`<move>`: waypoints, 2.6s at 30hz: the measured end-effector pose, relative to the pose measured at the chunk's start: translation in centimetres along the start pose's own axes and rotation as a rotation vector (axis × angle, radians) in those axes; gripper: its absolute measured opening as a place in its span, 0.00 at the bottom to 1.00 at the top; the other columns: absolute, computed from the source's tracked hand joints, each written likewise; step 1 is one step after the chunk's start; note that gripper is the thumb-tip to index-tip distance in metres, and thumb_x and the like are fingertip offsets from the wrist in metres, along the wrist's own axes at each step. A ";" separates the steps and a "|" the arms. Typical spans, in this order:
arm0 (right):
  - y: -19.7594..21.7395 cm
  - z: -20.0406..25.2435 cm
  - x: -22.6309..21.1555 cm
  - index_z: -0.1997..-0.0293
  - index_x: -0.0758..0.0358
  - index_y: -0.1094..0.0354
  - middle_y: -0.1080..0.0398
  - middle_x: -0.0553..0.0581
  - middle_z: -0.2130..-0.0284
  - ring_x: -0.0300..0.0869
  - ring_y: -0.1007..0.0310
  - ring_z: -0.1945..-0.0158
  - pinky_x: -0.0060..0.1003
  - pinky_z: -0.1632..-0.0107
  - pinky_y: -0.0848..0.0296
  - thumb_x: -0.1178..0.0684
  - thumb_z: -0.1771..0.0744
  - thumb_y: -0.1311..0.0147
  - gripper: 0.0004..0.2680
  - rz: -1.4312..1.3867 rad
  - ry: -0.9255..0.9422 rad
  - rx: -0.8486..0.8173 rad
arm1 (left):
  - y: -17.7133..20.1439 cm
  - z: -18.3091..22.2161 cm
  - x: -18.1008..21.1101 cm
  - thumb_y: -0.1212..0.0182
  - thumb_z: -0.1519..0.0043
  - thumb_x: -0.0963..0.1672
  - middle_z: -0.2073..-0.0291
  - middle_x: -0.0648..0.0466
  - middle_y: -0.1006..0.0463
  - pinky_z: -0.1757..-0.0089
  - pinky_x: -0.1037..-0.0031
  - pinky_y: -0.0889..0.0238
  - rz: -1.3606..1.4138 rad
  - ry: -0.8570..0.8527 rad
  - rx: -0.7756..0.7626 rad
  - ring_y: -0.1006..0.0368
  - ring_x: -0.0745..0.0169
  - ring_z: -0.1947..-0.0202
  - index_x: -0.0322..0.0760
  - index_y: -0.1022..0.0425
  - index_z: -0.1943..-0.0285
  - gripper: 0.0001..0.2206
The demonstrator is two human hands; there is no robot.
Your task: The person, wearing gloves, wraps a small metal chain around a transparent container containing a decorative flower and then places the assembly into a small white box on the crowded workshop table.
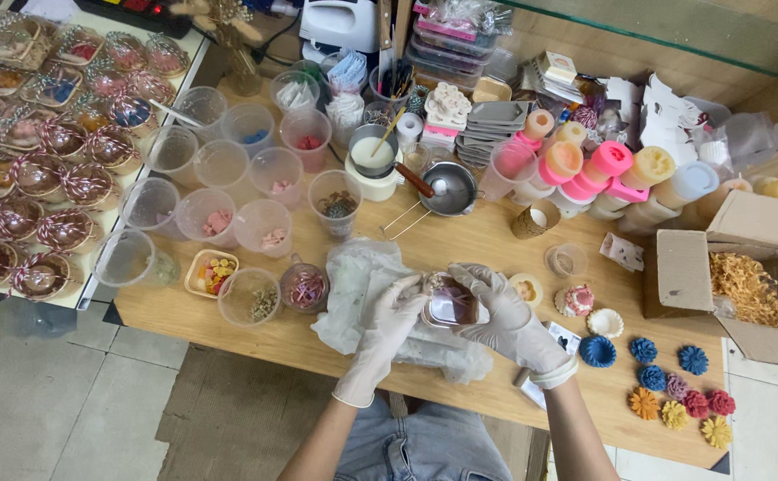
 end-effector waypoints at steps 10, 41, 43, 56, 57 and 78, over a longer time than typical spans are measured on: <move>-0.8 0.1 0.6 0.31 0.63 0.42 0.35 0.64 0.41 0.53 0.34 0.38 0.43 0.35 0.35 0.59 0.47 0.28 0.37 -0.085 0.068 0.034 | -0.4 1.5 2.8 0.32 0.42 0.39 0.56 0.57 0.16 0.59 0.84 0.29 0.094 0.041 -0.155 0.22 0.75 0.59 0.35 0.26 0.36 0.23; -0.5 1.3 1.5 0.30 0.66 0.46 0.39 0.66 0.38 0.54 0.38 0.34 0.43 0.34 0.38 0.57 0.48 0.27 0.39 -0.199 -0.012 0.155 | -1.2 -1.7 4.0 0.36 0.39 0.40 0.52 0.56 0.17 0.56 0.84 0.31 0.015 -0.121 -0.099 0.23 0.75 0.57 0.34 0.22 0.41 0.16; -0.6 1.7 2.1 0.31 0.65 0.44 0.39 0.64 0.36 0.52 0.38 0.32 0.42 0.33 0.37 0.56 0.46 0.26 0.37 -0.275 -0.054 0.160 | -1.5 -2.5 3.7 0.37 0.38 0.40 0.54 0.55 0.15 0.58 0.83 0.31 -0.028 -0.099 -0.116 0.23 0.75 0.59 0.33 0.19 0.44 0.14; -1.6 2.2 4.9 0.33 0.63 0.39 0.33 0.60 0.38 0.50 0.34 0.35 0.42 0.35 0.35 0.55 0.48 0.25 0.36 -0.122 -0.055 0.195 | -1.6 -3.8 1.9 0.39 0.39 0.39 0.61 0.54 0.16 0.62 0.82 0.31 0.015 -0.082 -0.072 0.24 0.73 0.63 0.29 0.17 0.50 0.11; -1.8 2.2 5.1 0.33 0.62 0.38 0.33 0.61 0.39 0.51 0.35 0.35 0.42 0.36 0.36 0.55 0.49 0.25 0.37 -0.072 -0.069 0.172 | -1.5 -3.6 1.7 0.40 0.39 0.39 0.61 0.55 0.16 0.62 0.82 0.32 0.007 -0.078 -0.076 0.24 0.74 0.64 0.30 0.17 0.50 0.11; -3.4 5.2 14.2 0.44 0.63 0.30 0.25 0.59 0.47 0.46 0.24 0.45 0.37 0.47 0.25 0.60 0.41 0.34 0.20 -0.077 0.117 0.296 | 10.1 -22.0 10.8 0.43 0.41 0.41 0.61 0.38 0.18 0.56 0.56 0.29 -1.315 -0.577 0.052 0.21 0.39 0.58 0.35 0.18 0.58 0.08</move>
Point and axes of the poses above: each hand's wrist, its own z-axis away from the middle knuckle, its own y-axis out of the back of the hand, x = y × z, the point moved 7 cm from there along -z, towards the middle knuckle
